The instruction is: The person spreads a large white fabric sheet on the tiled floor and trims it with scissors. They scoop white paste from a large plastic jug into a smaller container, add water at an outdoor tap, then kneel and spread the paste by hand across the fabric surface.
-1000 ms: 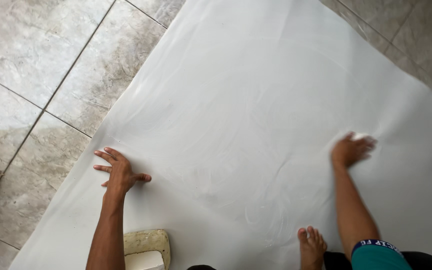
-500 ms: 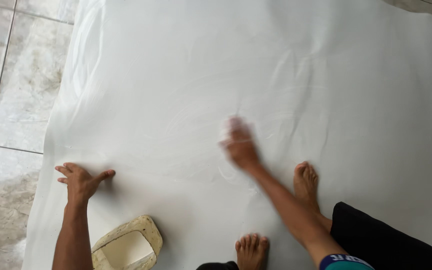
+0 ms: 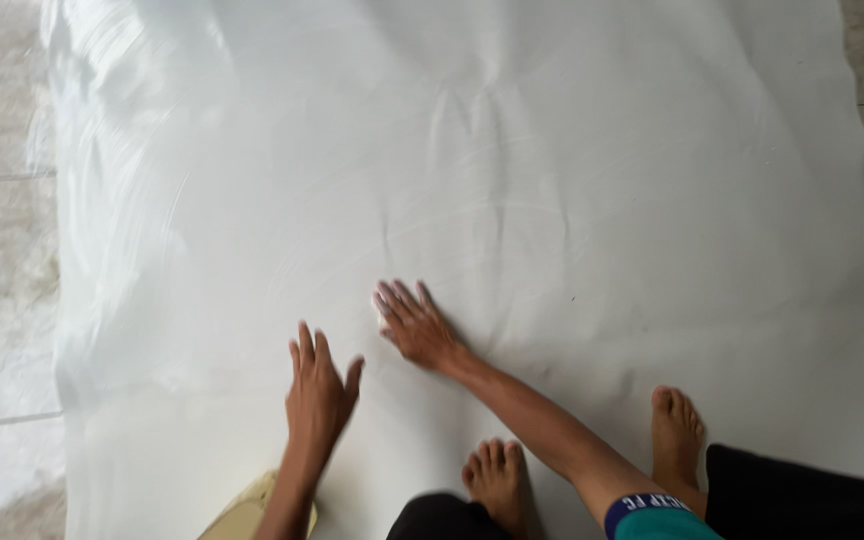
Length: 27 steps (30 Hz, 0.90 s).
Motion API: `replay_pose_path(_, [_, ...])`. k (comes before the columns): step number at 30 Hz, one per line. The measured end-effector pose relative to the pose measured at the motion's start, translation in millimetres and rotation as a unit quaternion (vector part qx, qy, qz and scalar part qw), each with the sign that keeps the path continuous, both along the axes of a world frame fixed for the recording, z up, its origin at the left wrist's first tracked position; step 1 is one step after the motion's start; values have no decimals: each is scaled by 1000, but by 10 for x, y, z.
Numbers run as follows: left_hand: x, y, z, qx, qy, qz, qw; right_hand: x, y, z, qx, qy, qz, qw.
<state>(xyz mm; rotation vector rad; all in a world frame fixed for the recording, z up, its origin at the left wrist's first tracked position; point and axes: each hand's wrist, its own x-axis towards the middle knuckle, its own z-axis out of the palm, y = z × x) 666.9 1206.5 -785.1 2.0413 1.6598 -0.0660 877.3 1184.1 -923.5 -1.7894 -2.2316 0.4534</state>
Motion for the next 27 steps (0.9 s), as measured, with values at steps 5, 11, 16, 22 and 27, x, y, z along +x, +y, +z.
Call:
replay_pose_path(5, [21, -896, 479, 119, -71, 108, 984, 2241, 212, 0, 140, -112, -260, 949])
replay_pose_path(11, [1652, -2883, -1289, 199, -2, -54, 978, 3957, -1352, 35, 1, -118, -626, 771])
replay_pose_path(16, [1422, -3069, -1866, 220, 2, -20, 975, 1793, -444, -398, 18, -146, -263, 954])
replay_pose_path(22, [1746, -2758, -1708, 199, 31, -19, 979, 260, 1567, 24, 61, -15, 93, 994])
replay_pose_path(27, [1724, -2896, -1992, 171, 35, -28, 984, 2380, 2506, -21, 128, -54, -211, 968])
